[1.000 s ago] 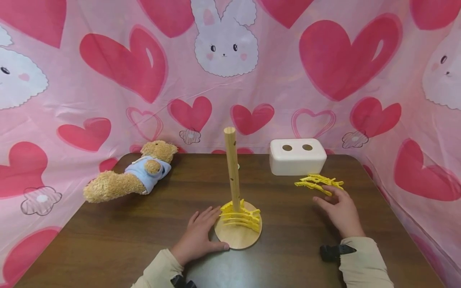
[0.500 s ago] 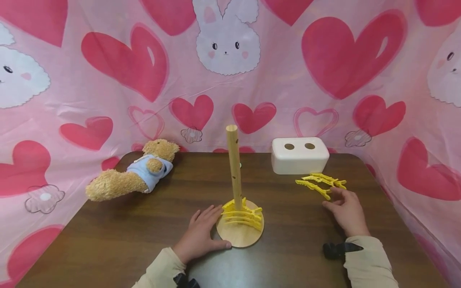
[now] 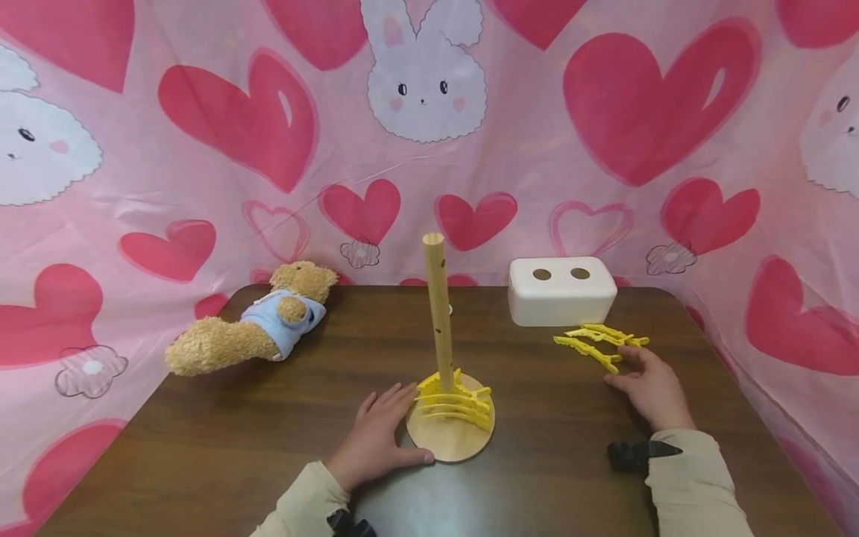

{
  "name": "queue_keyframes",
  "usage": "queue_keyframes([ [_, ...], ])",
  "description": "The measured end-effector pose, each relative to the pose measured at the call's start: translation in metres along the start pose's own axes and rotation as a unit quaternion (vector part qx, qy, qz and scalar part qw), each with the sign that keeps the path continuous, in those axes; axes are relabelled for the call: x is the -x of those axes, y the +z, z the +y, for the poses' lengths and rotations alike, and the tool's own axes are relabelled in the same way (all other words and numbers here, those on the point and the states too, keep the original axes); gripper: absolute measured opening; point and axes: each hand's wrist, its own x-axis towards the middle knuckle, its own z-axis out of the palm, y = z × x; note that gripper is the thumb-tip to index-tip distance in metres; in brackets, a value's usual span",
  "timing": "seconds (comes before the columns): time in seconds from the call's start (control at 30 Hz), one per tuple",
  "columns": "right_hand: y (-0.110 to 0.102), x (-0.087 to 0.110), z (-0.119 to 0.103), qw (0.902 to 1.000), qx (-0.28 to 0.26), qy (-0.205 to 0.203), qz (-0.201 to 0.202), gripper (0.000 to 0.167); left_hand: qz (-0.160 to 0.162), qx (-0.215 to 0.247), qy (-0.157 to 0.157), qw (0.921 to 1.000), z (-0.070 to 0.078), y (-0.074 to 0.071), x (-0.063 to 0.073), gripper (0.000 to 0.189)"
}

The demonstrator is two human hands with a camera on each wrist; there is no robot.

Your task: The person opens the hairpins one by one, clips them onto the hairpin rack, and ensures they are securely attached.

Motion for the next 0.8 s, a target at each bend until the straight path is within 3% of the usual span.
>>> queue_keyframes([
  [0.27, 0.002, 0.001, 0.005, 0.9996, 0.007, -0.014, 0.025, 0.056, -0.001, -0.003, -0.003, 1.0, 0.0, 0.002, -0.001, 0.109],
  [0.43, 0.0, 0.005, 0.004, 0.9999, -0.002, -0.003, 0.01, 0.065, 0.001, 0.001, -0.002, 1.0, 0.0, 0.001, 0.0, 0.109],
  [0.57, 0.0, 0.008, -0.001, 0.9997, 0.0, -0.013, 0.022, 0.068, -0.001, 0.003, -0.003, 1.0, 0.0, 0.0, 0.0, 0.109],
  [0.8, 0.005, 0.014, -0.016, 0.9981, -0.009, -0.042, 0.045, 0.058, -0.005, 0.003, -0.005, 1.0, -0.001, 0.001, 0.0, 0.109],
])
